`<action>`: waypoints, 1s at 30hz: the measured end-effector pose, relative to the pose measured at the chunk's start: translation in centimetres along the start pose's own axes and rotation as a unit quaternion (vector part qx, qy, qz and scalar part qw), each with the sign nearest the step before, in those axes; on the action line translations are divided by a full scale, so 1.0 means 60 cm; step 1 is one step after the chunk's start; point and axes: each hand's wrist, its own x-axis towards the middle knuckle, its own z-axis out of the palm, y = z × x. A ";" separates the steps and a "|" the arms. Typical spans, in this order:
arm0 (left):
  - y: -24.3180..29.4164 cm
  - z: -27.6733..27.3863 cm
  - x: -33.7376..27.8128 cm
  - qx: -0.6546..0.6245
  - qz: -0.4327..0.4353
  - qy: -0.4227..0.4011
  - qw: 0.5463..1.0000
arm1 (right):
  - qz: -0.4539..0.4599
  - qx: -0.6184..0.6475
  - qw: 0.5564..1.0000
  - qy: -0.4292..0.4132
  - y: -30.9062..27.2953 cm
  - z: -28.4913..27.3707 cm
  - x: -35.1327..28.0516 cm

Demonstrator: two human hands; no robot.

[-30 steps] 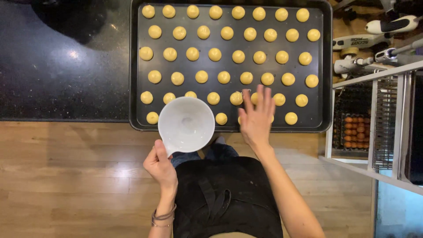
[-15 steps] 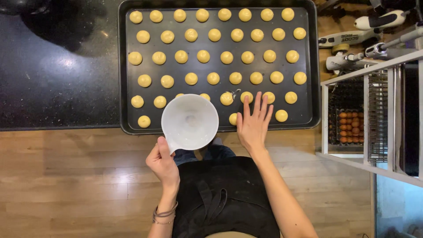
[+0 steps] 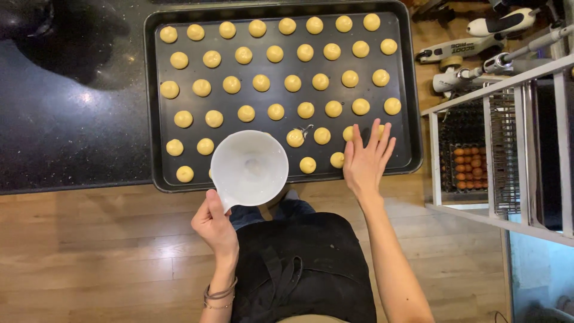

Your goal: The recorder prepares cookies by piping dough onto trays, smoothing the tops with a spoon and water, and arranging the cookies on the trays.

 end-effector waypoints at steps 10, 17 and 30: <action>-0.010 0.022 0.001 -0.016 0.000 -0.015 1.000 | 0.024 0.051 0.998 0.040 0.006 -0.002 -0.002; -0.010 0.058 -0.001 -0.018 -0.008 -0.042 0.999 | 0.054 0.119 0.986 0.107 -0.003 -0.045 -0.024; 0.026 0.164 -0.016 0.054 0.056 -0.176 0.981 | -0.240 0.182 0.951 0.069 -0.048 -0.163 -0.015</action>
